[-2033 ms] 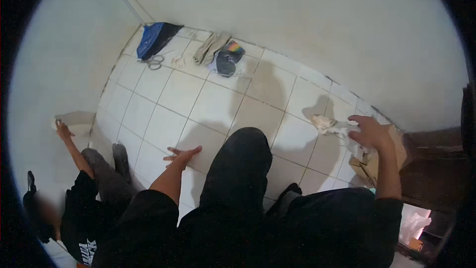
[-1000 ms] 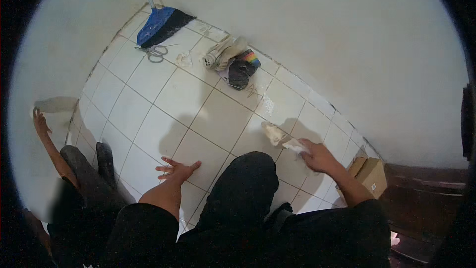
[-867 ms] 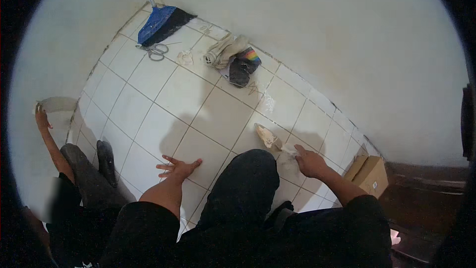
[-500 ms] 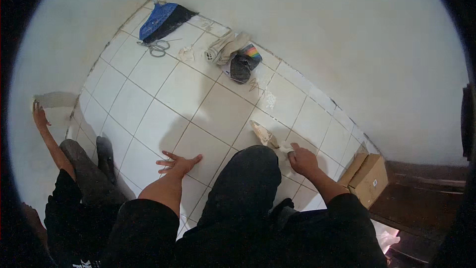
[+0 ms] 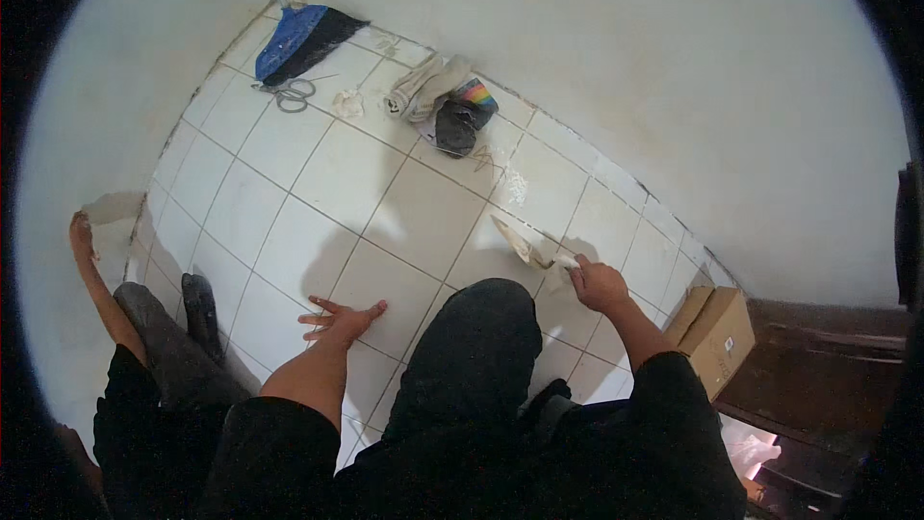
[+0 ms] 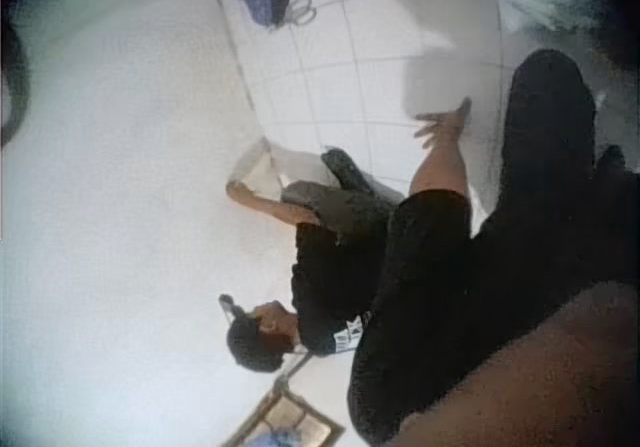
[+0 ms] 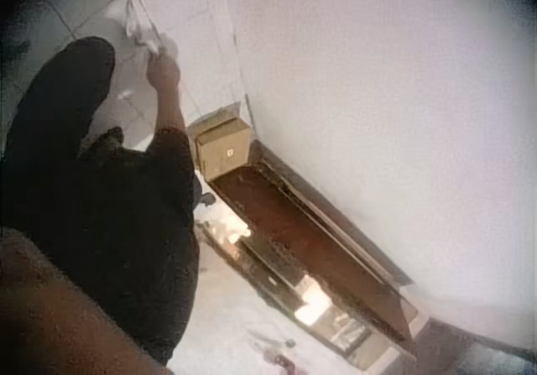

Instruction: Using a putty knife to apply white filler or compound to the gap between the tiled floor and the wall.

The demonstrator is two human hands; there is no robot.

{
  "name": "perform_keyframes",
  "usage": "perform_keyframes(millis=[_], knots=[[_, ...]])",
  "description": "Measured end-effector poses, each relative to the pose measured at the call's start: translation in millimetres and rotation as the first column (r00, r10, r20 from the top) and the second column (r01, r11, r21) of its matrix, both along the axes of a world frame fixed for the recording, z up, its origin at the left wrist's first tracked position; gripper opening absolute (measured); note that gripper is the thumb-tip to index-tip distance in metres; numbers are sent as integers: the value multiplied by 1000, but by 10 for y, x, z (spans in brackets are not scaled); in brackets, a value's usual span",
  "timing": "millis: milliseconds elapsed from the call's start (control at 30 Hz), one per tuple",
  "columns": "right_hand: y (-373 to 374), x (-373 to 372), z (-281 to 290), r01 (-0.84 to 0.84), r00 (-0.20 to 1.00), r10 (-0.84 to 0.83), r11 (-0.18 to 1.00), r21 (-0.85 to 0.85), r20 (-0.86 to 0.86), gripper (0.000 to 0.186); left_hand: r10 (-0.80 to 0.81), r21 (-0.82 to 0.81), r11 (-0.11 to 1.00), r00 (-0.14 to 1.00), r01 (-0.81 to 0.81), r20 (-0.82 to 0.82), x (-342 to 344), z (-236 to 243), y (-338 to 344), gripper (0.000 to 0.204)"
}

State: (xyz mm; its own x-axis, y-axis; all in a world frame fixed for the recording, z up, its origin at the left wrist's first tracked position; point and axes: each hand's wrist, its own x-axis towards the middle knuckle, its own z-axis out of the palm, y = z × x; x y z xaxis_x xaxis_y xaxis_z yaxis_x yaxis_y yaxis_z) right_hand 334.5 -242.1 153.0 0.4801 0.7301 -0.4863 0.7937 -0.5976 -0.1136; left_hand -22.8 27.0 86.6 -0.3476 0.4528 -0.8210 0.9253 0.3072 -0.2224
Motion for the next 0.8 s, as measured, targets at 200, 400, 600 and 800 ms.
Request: perform_keyframes(millis=[200,400,600,800], knots=[[150,202,159,-122,992,124,987,-108,13,32,25,11,1000,1000,-25,10,37,99,-10,155],[64,431,-30,-166,985,168,985,-54,37,30,-26,-3,1000,1000,26,-17,-31,-60,-12,156],[186,522,-29,-210,975,210,978,-19,66,29,-43,-3,999,999,42,-27,-4,-36,-22,155],[279,531,52,-227,971,233,970,-87,62,33,-21,19,1000,1000,21,5,-26,-47,-18,157]])
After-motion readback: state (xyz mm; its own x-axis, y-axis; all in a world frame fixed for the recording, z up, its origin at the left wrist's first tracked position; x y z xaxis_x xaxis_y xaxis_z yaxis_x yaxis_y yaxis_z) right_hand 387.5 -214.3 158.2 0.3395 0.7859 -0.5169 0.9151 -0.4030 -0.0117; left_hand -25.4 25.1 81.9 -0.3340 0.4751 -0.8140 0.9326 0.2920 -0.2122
